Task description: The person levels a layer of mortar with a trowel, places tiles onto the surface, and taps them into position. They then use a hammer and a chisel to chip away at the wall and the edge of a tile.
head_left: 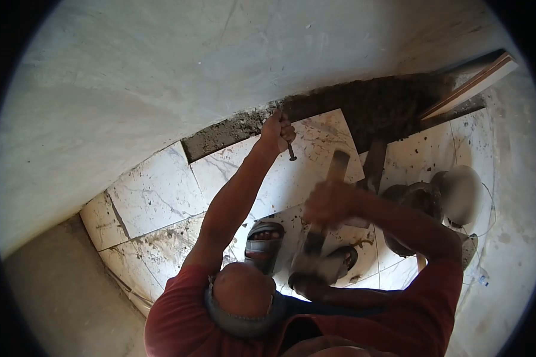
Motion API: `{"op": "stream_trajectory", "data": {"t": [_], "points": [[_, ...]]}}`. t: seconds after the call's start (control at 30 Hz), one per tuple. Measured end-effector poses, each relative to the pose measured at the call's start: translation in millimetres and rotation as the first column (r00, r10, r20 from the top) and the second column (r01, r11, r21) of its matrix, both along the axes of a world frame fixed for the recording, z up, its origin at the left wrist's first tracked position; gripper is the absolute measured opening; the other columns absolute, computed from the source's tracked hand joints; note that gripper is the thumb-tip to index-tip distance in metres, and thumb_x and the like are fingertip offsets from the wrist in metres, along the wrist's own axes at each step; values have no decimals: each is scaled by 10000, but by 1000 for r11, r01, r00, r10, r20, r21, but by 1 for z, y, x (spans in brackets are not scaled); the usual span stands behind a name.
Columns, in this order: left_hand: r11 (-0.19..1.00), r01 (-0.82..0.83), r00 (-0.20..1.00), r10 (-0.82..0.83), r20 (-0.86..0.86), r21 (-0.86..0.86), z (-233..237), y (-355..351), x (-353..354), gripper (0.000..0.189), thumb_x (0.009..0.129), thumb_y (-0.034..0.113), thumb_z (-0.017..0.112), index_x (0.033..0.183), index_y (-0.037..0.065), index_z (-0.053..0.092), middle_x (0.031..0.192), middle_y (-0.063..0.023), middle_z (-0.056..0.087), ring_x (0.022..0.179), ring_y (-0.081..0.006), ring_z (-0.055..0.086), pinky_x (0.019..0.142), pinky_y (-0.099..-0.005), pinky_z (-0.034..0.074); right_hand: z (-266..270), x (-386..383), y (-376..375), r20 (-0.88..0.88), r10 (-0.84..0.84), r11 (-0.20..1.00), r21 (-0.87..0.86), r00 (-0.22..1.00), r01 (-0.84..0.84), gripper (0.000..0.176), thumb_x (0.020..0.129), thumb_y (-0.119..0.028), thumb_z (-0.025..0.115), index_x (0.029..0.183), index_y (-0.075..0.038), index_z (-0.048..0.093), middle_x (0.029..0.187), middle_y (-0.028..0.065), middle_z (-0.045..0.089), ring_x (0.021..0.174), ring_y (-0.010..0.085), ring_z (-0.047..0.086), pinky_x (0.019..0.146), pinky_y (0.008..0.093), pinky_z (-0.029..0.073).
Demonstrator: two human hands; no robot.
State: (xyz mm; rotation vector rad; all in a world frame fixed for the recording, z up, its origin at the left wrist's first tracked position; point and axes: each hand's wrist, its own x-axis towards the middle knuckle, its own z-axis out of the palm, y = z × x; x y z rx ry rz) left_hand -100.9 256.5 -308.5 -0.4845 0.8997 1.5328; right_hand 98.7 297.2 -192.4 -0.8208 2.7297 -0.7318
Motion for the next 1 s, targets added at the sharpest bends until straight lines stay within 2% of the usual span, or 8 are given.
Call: {"op": "stream_trajectory", "data": {"t": [0.03,0.1,0.3,0.37,0.47,0.73,0.8,1.0], "points": [[1000,1,1000,-1,8,-17,2,0,0,323,949,319,310,702,124,384,493,48,261,373,-78,230,332,-236,203,-11,-6,20,-1,-6,1000,1,1000,6,174,681,-216,580,831,-138,538,755,57,604,699,254,616,601,383,485],[1000,-12,1000,13,26,-9,-6,0,3,330,945,343,316,705,129,388,491,45,250,369,-82,220,341,-246,190,-29,-16,60,294,-624,741,518,724,428,152,719,-235,573,841,-145,558,743,43,603,710,263,615,624,387,502],[998,-25,999,22,38,60,-5,4,-1,341,955,334,286,688,139,372,504,47,262,370,-80,218,341,-243,198,9,-5,4,470,-190,959,277,862,60,175,719,-204,591,865,-110,573,817,63,606,766,258,611,685,379,496],[1000,6,1000,-5,4,-29,0,2,0,340,956,327,284,686,138,372,501,48,255,369,-81,214,340,-244,190,-10,1,7,103,-21,998,55,994,15,174,655,-222,614,774,-98,589,746,87,601,727,273,609,652,410,486],[1000,15,999,-15,28,-5,-7,-2,2,346,945,371,309,702,136,383,505,46,256,375,-86,222,355,-250,191,-25,-16,69,229,-705,672,521,671,527,150,658,-224,605,770,-125,590,753,55,591,736,252,607,656,407,485],[999,5,998,-8,62,38,-9,1,-7,352,936,397,336,714,129,393,512,40,266,387,-91,235,367,-250,194,-31,-6,14,76,-104,990,99,992,96,154,706,-251,581,807,-135,595,771,77,627,745,253,622,644,404,489],[999,12,999,-14,31,35,-9,0,-4,348,950,365,304,703,136,390,511,46,268,385,-75,241,347,-226,212,-26,-20,56,335,-659,740,451,674,499,142,713,-232,587,815,-133,585,787,72,623,765,254,619,667,410,481],[999,25,1000,-25,14,30,-5,0,-4,356,948,379,305,705,134,391,512,46,274,384,-79,246,348,-236,208,0,-3,2,268,-277,955,183,923,233,208,674,-212,628,848,-117,563,791,68,610,753,265,618,635,396,487]]}}
